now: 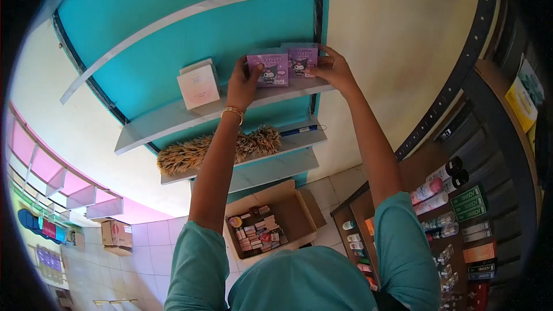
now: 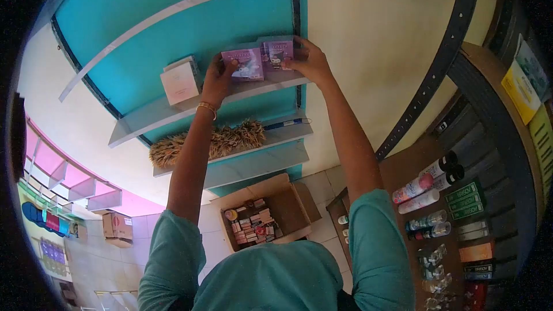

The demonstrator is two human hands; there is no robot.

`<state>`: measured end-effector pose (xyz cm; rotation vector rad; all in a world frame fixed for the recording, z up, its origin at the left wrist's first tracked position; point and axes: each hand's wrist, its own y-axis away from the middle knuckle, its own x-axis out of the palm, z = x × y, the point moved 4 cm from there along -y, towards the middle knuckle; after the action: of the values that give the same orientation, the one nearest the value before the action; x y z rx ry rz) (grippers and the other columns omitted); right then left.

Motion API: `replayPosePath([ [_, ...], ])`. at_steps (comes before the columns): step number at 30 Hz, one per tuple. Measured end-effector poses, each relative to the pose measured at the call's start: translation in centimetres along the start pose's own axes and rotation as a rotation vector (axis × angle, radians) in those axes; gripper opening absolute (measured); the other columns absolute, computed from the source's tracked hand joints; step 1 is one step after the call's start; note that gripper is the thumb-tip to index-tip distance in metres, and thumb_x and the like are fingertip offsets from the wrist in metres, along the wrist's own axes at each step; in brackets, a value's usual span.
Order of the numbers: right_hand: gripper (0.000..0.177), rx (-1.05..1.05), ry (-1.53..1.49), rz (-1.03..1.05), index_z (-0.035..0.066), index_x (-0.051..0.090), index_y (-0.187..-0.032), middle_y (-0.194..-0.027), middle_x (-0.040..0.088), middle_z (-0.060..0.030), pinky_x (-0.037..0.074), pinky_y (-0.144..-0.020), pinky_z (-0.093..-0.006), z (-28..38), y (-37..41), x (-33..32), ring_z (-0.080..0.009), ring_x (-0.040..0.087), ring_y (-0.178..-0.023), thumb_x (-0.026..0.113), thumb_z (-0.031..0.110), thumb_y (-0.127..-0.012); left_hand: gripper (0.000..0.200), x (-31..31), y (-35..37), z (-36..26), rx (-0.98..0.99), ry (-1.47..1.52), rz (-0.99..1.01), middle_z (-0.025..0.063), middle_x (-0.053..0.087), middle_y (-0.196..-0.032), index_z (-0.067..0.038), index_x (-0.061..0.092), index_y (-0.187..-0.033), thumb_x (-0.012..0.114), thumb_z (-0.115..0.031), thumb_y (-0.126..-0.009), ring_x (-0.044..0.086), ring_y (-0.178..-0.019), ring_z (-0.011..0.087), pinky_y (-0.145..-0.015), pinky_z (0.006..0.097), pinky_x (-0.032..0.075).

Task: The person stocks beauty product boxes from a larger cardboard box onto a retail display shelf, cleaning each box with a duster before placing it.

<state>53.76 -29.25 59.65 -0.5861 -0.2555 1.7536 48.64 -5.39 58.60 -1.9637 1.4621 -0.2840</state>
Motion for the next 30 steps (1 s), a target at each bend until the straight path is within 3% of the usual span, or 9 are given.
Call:
replayPosePath([
  [3, 0.072, 0.018, -0.072, -0.019, -0.005, 0.040, -0.121, -0.093, 0.060, -0.0178, 0.048, -0.070, -0.0275, -0.6, -0.1, 0.0, -0.0193, 0.059, -0.083, 0.076, 0.010, -0.061, 0.054, 0.1, 0.2, -1.3, -0.052, 0.034, 0.034, 0.0148, 0.059, -0.094, 0.006, 0.036, -0.118, 0.058, -0.027, -0.081, 0.057, -0.085, 0.0178, -0.073, 0.0281, 0.044],
  [6, 0.065, 0.003, -0.115, -0.041, -0.006, 0.043, -0.118, -0.090, 0.061, -0.0168, 0.048, -0.068, -0.0256, -0.5, 0.3, -0.2, -0.0183, 0.060, -0.079, 0.074, 0.007, -0.063, 0.051, 0.2, 0.1, -1.1, -0.077, 0.039, 0.061, 0.0140, 0.059, -0.094, 0.007, 0.035, -0.118, 0.056, -0.023, -0.083, 0.056, -0.085, 0.0171, -0.072, 0.0278, 0.043],
  [9, 0.062, -0.040, -0.113, -0.063, -0.002, 0.047, -0.116, -0.088, 0.062, -0.0157, 0.050, -0.057, -0.0253, -0.1, 0.5, -0.1, -0.0154, 0.061, -0.072, 0.075, 0.011, -0.062, 0.048, 0.2, -0.8, -0.5, -0.129, 0.058, 0.146, 0.0135, 0.059, -0.094, 0.007, 0.035, -0.117, 0.055, -0.021, -0.083, 0.056, -0.084, 0.0167, -0.072, 0.0284, 0.043],
  [16, 0.066, -0.029, -0.100, -0.069, -0.005, 0.042, -0.119, -0.092, 0.060, -0.0171, 0.050, -0.059, -0.0258, -0.5, 0.5, 0.0, -0.0183, 0.061, -0.076, 0.074, 0.010, -0.064, 0.047, 0.1, -0.8, -0.6, -0.033, 0.066, 0.171, 0.0141, 0.058, -0.096, 0.006, 0.036, -0.117, 0.054, -0.021, -0.083, 0.055, -0.085, 0.0160, -0.073, 0.0292, 0.044],
  [22, 0.068, -0.040, -0.066, -0.086, -0.005, 0.041, -0.121, -0.098, 0.058, -0.0189, 0.050, -0.064, -0.0266, -1.1, 0.2, -0.2, -0.0210, 0.060, -0.083, 0.075, 0.014, -0.064, 0.048, -0.1, -0.1, -1.8, -0.165, 0.163, 0.201, 0.0129, 0.054, -0.107, 0.004, 0.037, -0.119, 0.056, -0.021, -0.083, 0.051, -0.095, 0.0162, -0.082, 0.0286, 0.041],
  [30, 0.070, -0.051, 0.084, -0.119, -0.003, 0.041, -0.122, -0.095, 0.059, -0.0184, 0.050, -0.068, -0.0275, -0.8, 0.6, -0.3, -0.0216, 0.060, -0.083, 0.075, 0.020, -0.065, 0.055, -0.1, 0.0, -1.1, -0.152, 0.262, 0.246, 0.0145, 0.054, -0.107, 0.004, 0.034, -0.122, 0.061, -0.015, -0.078, 0.052, -0.095, 0.0186, -0.082, 0.0293, 0.042],
])
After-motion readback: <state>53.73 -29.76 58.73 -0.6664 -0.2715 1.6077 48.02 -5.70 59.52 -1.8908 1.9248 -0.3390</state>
